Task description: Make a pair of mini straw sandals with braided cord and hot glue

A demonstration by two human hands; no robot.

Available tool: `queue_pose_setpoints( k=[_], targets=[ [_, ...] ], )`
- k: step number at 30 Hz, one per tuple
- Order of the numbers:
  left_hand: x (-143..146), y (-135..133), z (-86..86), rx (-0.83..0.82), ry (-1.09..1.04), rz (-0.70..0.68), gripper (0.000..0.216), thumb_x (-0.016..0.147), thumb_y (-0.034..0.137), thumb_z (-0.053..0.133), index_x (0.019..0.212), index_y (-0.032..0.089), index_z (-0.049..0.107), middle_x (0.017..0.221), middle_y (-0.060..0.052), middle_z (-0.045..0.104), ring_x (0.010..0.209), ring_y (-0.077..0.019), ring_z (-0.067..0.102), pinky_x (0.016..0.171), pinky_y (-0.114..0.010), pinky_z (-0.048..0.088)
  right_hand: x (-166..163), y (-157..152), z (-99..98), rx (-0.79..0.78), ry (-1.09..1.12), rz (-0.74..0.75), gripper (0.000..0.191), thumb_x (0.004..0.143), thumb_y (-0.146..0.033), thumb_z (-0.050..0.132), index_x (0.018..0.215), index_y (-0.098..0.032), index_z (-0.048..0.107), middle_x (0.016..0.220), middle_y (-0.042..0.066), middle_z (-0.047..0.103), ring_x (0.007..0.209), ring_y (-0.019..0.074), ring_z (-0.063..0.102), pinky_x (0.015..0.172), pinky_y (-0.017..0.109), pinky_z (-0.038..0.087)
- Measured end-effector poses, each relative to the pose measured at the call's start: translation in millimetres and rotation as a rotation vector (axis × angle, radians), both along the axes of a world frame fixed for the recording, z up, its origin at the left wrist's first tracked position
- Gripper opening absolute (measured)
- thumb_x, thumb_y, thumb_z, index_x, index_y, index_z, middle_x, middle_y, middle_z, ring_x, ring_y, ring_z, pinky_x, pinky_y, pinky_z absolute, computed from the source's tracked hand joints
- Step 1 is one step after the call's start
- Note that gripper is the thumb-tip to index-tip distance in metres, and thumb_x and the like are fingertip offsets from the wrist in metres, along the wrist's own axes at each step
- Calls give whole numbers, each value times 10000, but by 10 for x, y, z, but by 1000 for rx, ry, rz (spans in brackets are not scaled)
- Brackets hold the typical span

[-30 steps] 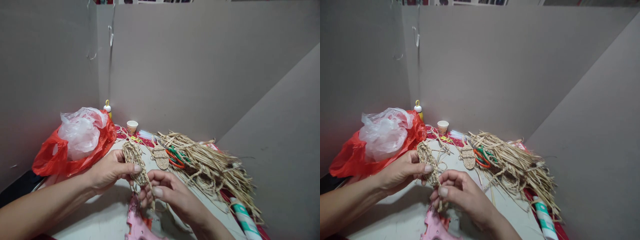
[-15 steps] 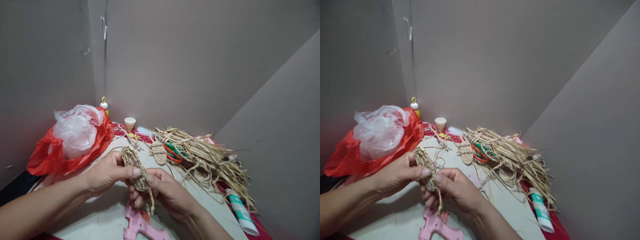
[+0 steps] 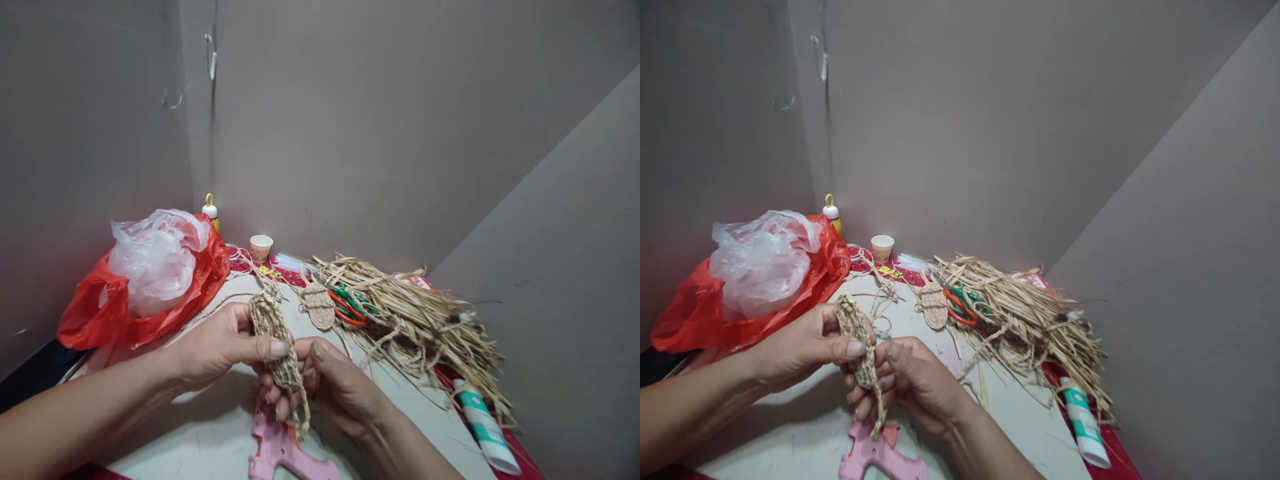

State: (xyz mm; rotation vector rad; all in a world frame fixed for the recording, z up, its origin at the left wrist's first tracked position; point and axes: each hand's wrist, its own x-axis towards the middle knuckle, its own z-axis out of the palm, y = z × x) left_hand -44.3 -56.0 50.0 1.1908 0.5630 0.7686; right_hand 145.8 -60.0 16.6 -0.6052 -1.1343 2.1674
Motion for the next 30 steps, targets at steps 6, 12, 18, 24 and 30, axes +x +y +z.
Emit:
queue_pose_setpoints(
  k=[6, 12, 18, 24, 30],
  targets=[
    [-5, 10, 22, -47, 0, 8, 179, 741, 234, 768, 815, 128, 645, 741, -52, 713, 608, -126, 637, 599, -240, 510, -16, -4, -17, 41, -17, -18, 562, 686, -609, 763, 791, -57, 761, 645, 112, 714, 452, 118, 649, 502, 212, 548],
    [-3, -1, 19, -47, 47, 8, 202, 734, 249, 777, 832, 118, 659, 750, -55, 714, 626, -127, 636, 621, -248, 509, -25, -16, 5, 46, -24, -14, 542, 674, -598, 776, 738, -60, 753, 633, 95, 697, 439, 110, 633, 487, 207, 542],
    [9, -28, 32, -60, 68, -8, 223, 702, 266, 805, 784, 114, 664, 718, -38, 704, 594, -111, 615, 603, -236, 490, -33, 3, -82, 44, -49, 41, 498, 725, -553, 756, 746, -56, 745, 573, 83, 666, 476, 135, 641, 501, 230, 546],
    [12, -25, 49, -69, 49, -23, 254, 682, 274, 818, 796, 115, 657, 728, -44, 708, 629, -135, 637, 619, -255, 490, 12, 20, -19, 105, -88, 31, 587, 633, -660, 761, 646, -75, 716, 554, 55, 635, 415, 102, 579, 482, 217, 511],
    [-7, -15, 74, -42, 29, -3, 204, 719, 243, 788, 833, 134, 658, 785, -35, 715, 689, -135, 651, 666, -258, 500, 80, 32, 42, 189, -148, -87, 529, 697, -638, 732, 667, -110, 708, 536, -19, 549, 451, 84, 522, 502, 192, 457]
  ],
)
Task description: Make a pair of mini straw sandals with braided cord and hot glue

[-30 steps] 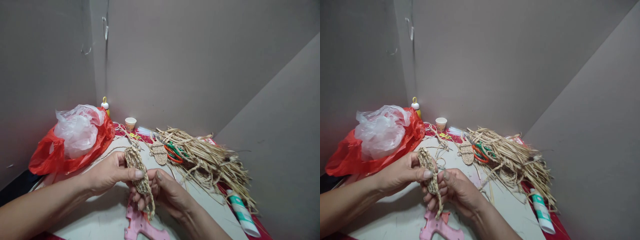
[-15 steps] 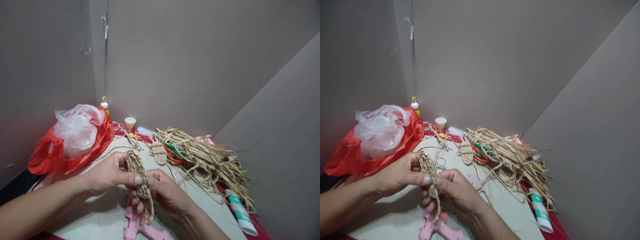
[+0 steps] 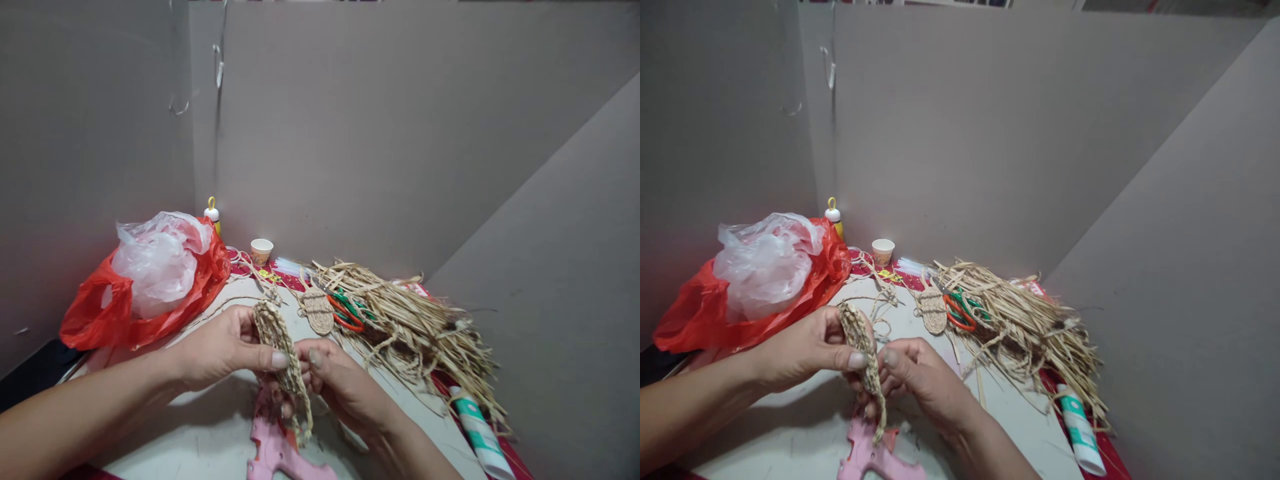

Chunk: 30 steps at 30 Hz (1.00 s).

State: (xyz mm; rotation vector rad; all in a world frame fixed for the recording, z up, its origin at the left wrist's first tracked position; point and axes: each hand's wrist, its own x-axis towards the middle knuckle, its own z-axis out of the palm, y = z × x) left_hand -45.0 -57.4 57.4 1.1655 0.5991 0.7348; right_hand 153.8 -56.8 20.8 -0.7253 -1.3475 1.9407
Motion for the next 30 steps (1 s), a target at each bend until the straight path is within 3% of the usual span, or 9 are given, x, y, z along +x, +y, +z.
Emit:
queue_pose_setpoints(
  k=[6, 11, 15, 22, 27, 30],
  targets=[
    [5, -2, 19, 19, 23, 55, 234, 704, 279, 805, 838, 139, 675, 776, -22, 694, 689, -129, 633, 657, -251, 497, 39, -44, 148, 123, -110, -159, 349, 718, -469, 796, 702, -141, 678, 585, -32, 578, 543, 88, 511, 549, 182, 419],
    [19, 13, 13, 39, 29, 159, 289, 690, 320, 809, 876, 142, 677, 799, -31, 688, 692, -149, 627, 643, -284, 510, 66, -166, 271, 580, -325, -517, 119, 764, -284, 767, 787, -209, 677, 728, -10, 658, 688, 144, 588, 638, 234, 464],
    [29, 26, 17, 44, 39, 236, 292, 653, 329, 830, 813, 142, 673, 747, -13, 670, 656, -134, 592, 622, -270, 478, 37, -233, 253, 793, -427, -628, 26, 820, -255, 701, 834, -233, 697, 783, 16, 705, 721, 172, 635, 674, 275, 502],
    [75, -7, 61, 68, 20, 246, 233, 653, 305, 830, 740, 146, 683, 679, 12, 653, 639, -119, 557, 650, -252, 423, -80, -219, 248, 713, -467, -624, 57, 799, -258, 699, 820, -206, 708, 714, 23, 719, 642, 180, 649, 595, 282, 512],
    [95, 6, 6, 66, 10, 236, 229, 645, 286, 832, 709, 143, 666, 667, 15, 638, 623, -116, 542, 632, -248, 415, -112, -206, 222, 723, -453, -607, 99, 799, -230, 682, 705, -199, 686, 653, 11, 685, 600, 160, 608, 575, 265, 478],
    [57, 51, -20, 77, 58, 257, 238, 649, 295, 825, 732, 139, 665, 683, 4, 637, 622, -119, 536, 621, -252, 417, -133, -196, 161, 615, -364, -607, 91, 797, -278, 698, 761, -198, 675, 686, 12, 673, 638, 165, 611, 603, 267, 488]
  ],
)
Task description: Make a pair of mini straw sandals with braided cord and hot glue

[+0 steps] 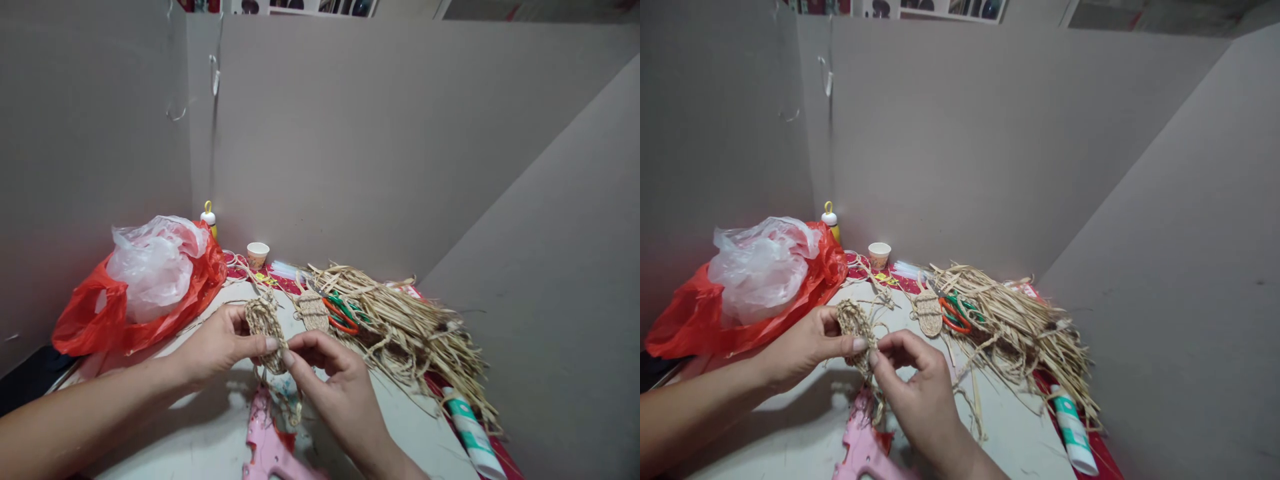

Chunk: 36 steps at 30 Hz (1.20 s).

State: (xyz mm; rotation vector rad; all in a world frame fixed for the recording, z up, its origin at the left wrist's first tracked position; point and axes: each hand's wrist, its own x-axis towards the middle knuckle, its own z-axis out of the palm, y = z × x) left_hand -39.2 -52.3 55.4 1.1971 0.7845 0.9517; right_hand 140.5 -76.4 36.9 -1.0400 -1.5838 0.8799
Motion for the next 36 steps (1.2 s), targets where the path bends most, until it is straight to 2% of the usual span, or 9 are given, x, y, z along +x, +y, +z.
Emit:
queue_pose_setpoints(
  k=[3, 5, 8, 11, 19, 23, 27, 30, 36],
  targets=[
    [-49, 50, 6, 41, 36, 83, 244, 653, 292, 817, 777, 137, 675, 722, -15, 654, 648, -131, 554, 620, -253, 432, -49, 2, -95, -137, 200, 34, 280, 787, -376, 731, 993, -200, 659, 847, 33, 689, 770, 184, 626, 681, 285, 507],
    [-64, 71, 10, 68, 55, 137, 241, 664, 291, 808, 793, 133, 680, 744, -31, 670, 664, -141, 568, 631, -259, 447, -107, -8, -155, -231, 287, 136, 368, 769, -384, 759, 1065, -195, 648, 901, 37, 691, 807, 181, 626, 701, 279, 501],
    [-45, 74, -8, 57, 63, 189, 244, 668, 298, 807, 784, 126, 678, 742, -38, 685, 661, -146, 580, 651, -269, 462, -202, -28, -208, -343, 385, 285, 301, 725, -329, 809, 942, -164, 679, 768, 2, 677, 699, 145, 619, 653, 248, 485],
    [-4, 61, -35, 20, 50, 210, 254, 653, 291, 820, 783, 125, 678, 741, -42, 697, 678, -161, 600, 662, -276, 471, -252, -30, -231, -389, 431, 223, 286, 691, -349, 833, 807, -141, 674, 650, -26, 630, 579, 109, 571, 587, 230, 463],
    [16, 60, -70, 63, 88, 115, 207, 703, 309, 788, 717, 131, 684, 673, -33, 667, 613, -143, 557, 593, -251, 443, -231, 10, -285, -367, 415, 77, 378, 752, -498, 754, 707, -135, 661, 587, 15, 658, 516, 122, 590, 542, 241, 484],
    [-32, 96, -49, 70, 57, 101, 205, 753, 319, 754, 842, 142, 701, 787, -54, 689, 694, -156, 579, 623, -250, 451, -224, 23, -282, -355, 419, 60, 357, 764, -492, 742, 734, -144, 666, 639, 24, 681, 523, 125, 606, 536, 240, 484],
    [-103, 167, 39, 26, -33, 148, 305, 818, 338, 697, 1084, 190, 666, 952, -60, 697, 835, -168, 607, 716, -262, 483, -172, 58, -235, -352, 405, 65, 361, 734, -491, 760, 705, -148, 654, 646, 35, 693, 520, 136, 613, 533, 254, 500],
    [-132, 195, 87, 7, -70, 167, 254, 838, 351, 675, 1038, 194, 669, 1019, -66, 690, 883, -172, 624, 745, -271, 502, -101, 73, -157, -326, 400, 52, 340, 740, -471, 761, 680, -158, 643, 644, 26, 689, 531, 134, 612, 541, 248, 501],
    [-143, 182, 130, 5, -162, 276, 318, 784, 382, 733, 1013, 167, 681, 895, -48, 673, 769, -137, 636, 668, -237, 524, 59, 73, -24, -129, 193, 3, 296, 841, -413, 675, 658, -184, 632, 614, 30, 678, 591, 173, 632, 587, 279, 532]
  ],
)
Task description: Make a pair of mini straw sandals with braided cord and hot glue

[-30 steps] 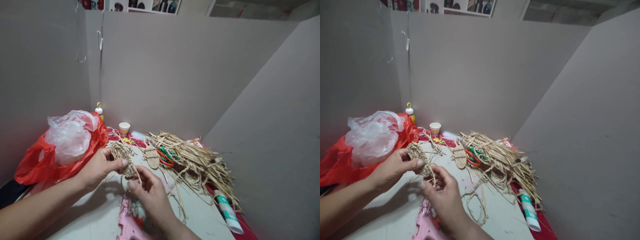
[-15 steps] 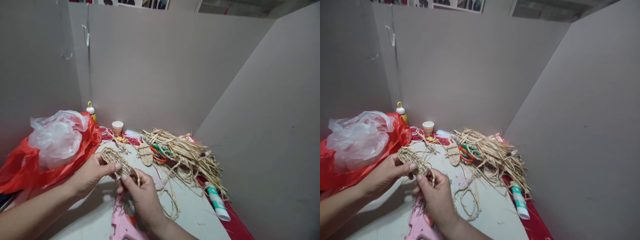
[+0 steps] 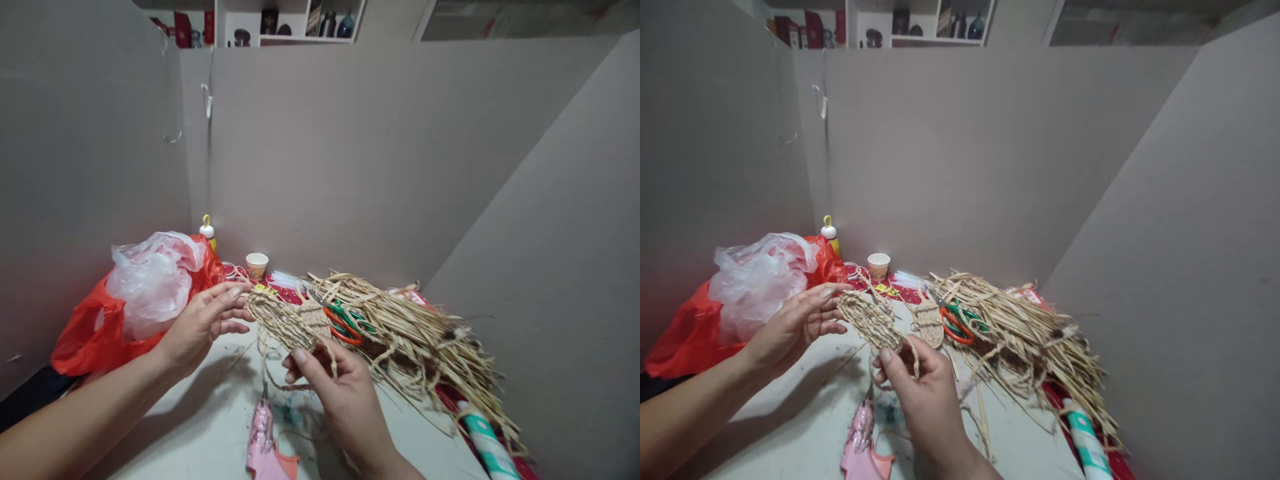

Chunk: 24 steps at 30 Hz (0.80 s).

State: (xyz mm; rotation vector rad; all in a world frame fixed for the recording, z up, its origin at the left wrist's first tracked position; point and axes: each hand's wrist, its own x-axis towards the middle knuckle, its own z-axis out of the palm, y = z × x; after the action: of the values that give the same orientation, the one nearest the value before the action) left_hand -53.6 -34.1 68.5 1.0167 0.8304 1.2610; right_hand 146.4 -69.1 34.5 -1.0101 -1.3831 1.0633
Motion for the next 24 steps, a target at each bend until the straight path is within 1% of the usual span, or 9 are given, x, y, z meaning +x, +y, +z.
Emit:
queue_pose_setpoints(
  k=[2, 5, 7, 8, 10, 13, 17, 21, 24],
  targets=[
    [-17, -10, 37, 39, -11, 54, 357, 776, 400, 738, 1023, 149, 680, 915, -62, 676, 776, -140, 640, 662, -232, 528, 65, 13, -5, 174, -155, -39, 251, 877, -350, 644, 678, -197, 643, 612, 23, 674, 584, 170, 626, 566, 265, 519],
    [-49, -40, 102, 71, -2, 64, 416, 779, 431, 726, 1057, 132, 652, 969, -102, 691, 778, -148, 648, 652, -237, 535, 182, 61, -29, 630, -384, -115, 64, 879, -179, 627, 890, -208, 683, 745, 33, 730, 638, 173, 670, 593, 257, 528],
    [-60, -74, 133, 60, 17, 12, 475, 779, 460, 717, 1103, 126, 622, 985, -119, 694, 747, -152, 657, 637, -250, 539, 266, 105, -28, 931, -521, -137, 242, 866, -87, 585, 1073, -193, 647, 867, 70, 756, 737, 197, 708, 672, 286, 551],
    [-61, -94, 142, 47, 24, -30, 506, 776, 474, 715, 1127, 125, 607, 959, -114, 694, 728, -157, 664, 628, -257, 540, 306, 126, -20, 1043, -588, -144, 283, 866, -73, 558, 1121, -177, 624, 894, 92, 758, 773, 211, 715, 706, 309, 558],
    [-52, -132, 141, 15, 24, -118, 551, 766, 481, 725, 1167, 131, 583, 854, -73, 681, 697, -168, 680, 619, -267, 540, 372, 162, 3, 1179, -718, -159, 297, 877, -83, 512, 1153, -151, 598, 893, 120, 757, 802, 230, 719, 738, 346, 569],
    [-24, -169, 107, -27, 39, -210, 571, 767, 429, 748, 1218, 143, 546, 716, -22, 654, 690, -174, 697, 642, -270, 543, 417, 200, 12, 1276, -837, -197, 299, 887, -74, 473, 1158, -125, 588, 851, 132, 758, 775, 232, 720, 716, 361, 581],
    [7, -162, 51, -41, 51, -218, 562, 769, 341, 768, 1233, 141, 520, 704, -26, 679, 701, -155, 699, 672, -262, 544, 368, 243, -64, 1300, -832, -217, 296, 873, -37, 482, 1139, -105, 592, 827, 135, 758, 765, 228, 717, 702, 370, 583],
    [-2, -102, 12, -17, 77, -177, 475, 776, 263, 754, 1182, 149, 535, 743, -27, 699, 684, -126, 680, 678, -252, 537, 265, 272, -136, 1263, -805, -142, 333, 855, -29, 501, 1173, -106, 568, 867, 136, 757, 782, 231, 712, 732, 401, 574],
    [-49, -31, 1, 31, 105, -117, 362, 778, 243, 730, 1080, 143, 557, 741, -31, 703, 638, -114, 659, 660, -251, 526, 241, 248, -115, 1107, -881, -66, 435, 848, -106, 588, 1274, -91, 504, 971, 169, 746, 854, 276, 707, 774, 461, 567]
  ],
)
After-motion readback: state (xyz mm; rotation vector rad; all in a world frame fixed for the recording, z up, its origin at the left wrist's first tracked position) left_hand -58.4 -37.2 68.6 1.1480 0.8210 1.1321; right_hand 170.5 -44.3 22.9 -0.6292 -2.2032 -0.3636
